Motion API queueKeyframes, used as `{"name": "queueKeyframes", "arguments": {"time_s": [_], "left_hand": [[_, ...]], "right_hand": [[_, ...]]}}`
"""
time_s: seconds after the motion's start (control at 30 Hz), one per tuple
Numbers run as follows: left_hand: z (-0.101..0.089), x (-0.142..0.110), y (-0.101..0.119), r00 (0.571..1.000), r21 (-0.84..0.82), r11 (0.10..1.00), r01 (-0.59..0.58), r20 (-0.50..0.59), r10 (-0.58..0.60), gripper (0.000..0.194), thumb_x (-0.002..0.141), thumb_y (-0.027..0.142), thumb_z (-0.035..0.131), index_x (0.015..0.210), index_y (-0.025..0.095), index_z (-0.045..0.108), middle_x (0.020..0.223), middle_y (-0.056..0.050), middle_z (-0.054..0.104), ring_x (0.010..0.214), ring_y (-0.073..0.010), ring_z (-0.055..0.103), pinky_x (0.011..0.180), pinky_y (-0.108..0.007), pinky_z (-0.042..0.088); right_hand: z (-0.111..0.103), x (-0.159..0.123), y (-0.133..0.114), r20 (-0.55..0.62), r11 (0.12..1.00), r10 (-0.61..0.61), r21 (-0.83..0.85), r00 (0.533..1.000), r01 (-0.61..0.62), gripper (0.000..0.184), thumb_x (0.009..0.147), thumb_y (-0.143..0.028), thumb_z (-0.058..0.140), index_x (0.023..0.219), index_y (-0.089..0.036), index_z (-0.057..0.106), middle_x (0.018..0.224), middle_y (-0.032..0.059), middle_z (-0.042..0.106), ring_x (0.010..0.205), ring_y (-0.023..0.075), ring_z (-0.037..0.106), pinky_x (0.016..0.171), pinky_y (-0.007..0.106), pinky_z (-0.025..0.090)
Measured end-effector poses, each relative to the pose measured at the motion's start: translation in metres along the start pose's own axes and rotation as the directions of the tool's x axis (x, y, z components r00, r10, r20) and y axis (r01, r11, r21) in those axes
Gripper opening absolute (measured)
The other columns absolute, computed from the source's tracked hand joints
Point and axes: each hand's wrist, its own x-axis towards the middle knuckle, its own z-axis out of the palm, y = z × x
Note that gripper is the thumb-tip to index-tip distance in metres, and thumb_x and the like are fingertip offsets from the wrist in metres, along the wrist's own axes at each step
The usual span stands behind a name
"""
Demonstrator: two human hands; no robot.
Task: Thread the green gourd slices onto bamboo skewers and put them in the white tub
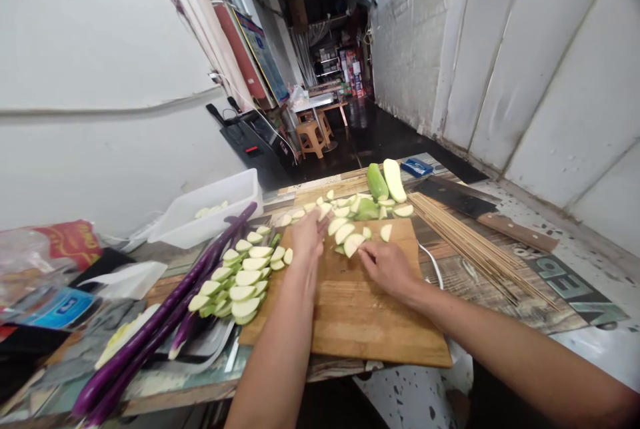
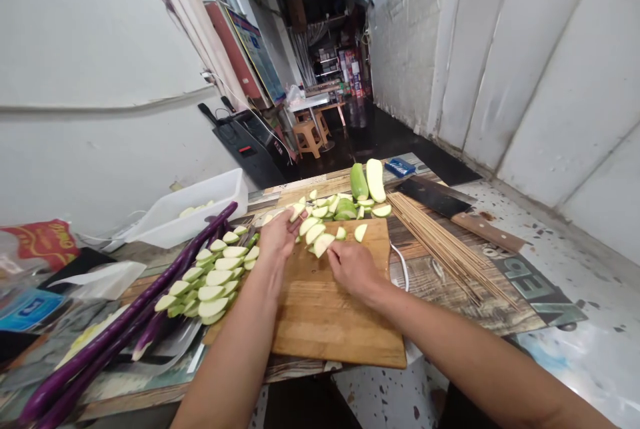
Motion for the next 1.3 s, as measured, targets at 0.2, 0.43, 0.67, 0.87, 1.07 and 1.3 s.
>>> {"name": "queueKeyframes", "arguments": {"time_s": [0.2,0.43,0.67,0.87,1.07,1.3], "left_hand": [[0.0028,-0.0027,0.0014,0.999,-0.027,0.999,0.037,0.013,-0.036,0.006,0.07,0.007,0.057,0.075,0.01,0.057,0.075,-0.008,0.066,0.069,-0.0185,0.065,0.065,-0.027,0.052],[0.0027,-0.0017,-0.0015,0.999,-0.003,0.999,0.037,0.004,-0.037,0.006,0.07,0.008,0.057,0.076,0.009,0.058,0.076,-0.01,0.066,0.068,-0.0192,0.065,0.06,-0.026,0.051],[0.002,-0.0023,-0.0027,0.999,-0.041,0.998,0.037,0.022,-0.036,0.005,0.071,0.007,0.056,0.074,0.011,0.058,0.074,-0.007,0.065,0.068,-0.0176,0.065,0.065,-0.027,0.052],[0.0014,-0.0014,0.0,0.993,-0.043,0.993,0.112,0.031,-0.111,0.01,0.073,0.007,0.054,0.081,0.01,0.057,0.075,-0.009,0.066,0.069,-0.0179,0.065,0.059,-0.024,0.052],[0.0022,-0.002,-0.0023,0.994,-0.043,0.993,0.108,-0.012,-0.109,0.006,0.073,0.006,0.055,0.077,0.01,0.057,0.074,-0.009,0.066,0.066,-0.0175,0.065,0.061,-0.026,0.053],[0.0019,-0.0016,-0.003,0.994,-0.065,0.991,0.113,0.016,-0.112,0.006,0.072,0.005,0.055,0.077,0.009,0.057,0.073,-0.01,0.066,0.067,-0.0187,0.065,0.064,-0.029,0.054]], "right_hand": [[0.0045,0.0028,0.0052,0.022,0.988,0.053,0.147,0.998,-0.056,0.03,0.082,-0.022,0.04,0.053,-0.016,0.042,0.05,-0.002,0.043,0.049,0.0091,0.038,0.049,0.021,0.024],[0.0032,0.0036,0.0068,0.023,0.985,0.071,0.154,0.997,-0.074,0.026,0.081,-0.022,0.042,0.058,-0.015,0.052,0.053,-0.001,0.05,0.052,0.0098,0.043,0.051,0.02,0.026],[-0.0015,0.001,0.002,0.004,0.992,0.035,0.123,0.999,-0.035,0.025,0.082,-0.022,0.041,0.063,-0.016,0.054,0.058,0.0001,0.053,0.054,0.0107,0.045,0.053,0.021,0.028],[0.0023,0.0072,0.0067,0.059,0.946,0.104,0.303,0.993,-0.117,0.031,0.083,-0.027,0.038,0.054,-0.016,0.042,0.049,-0.0033,0.037,0.049,0.0092,0.036,0.047,0.02,0.024],[-0.0012,0.0011,0.0033,0.003,0.998,0.02,0.055,1.0,-0.02,0.028,0.084,-0.024,0.039,0.06,-0.016,0.05,0.056,-0.0002,0.049,0.054,0.0103,0.042,0.053,0.021,0.026],[-0.003,0.0023,0.001,0.052,0.985,0.048,0.161,0.997,-0.056,0.029,0.083,-0.024,0.04,0.057,-0.016,0.046,0.052,-0.0009,0.047,0.051,0.0098,0.041,0.05,0.021,0.026]]}}
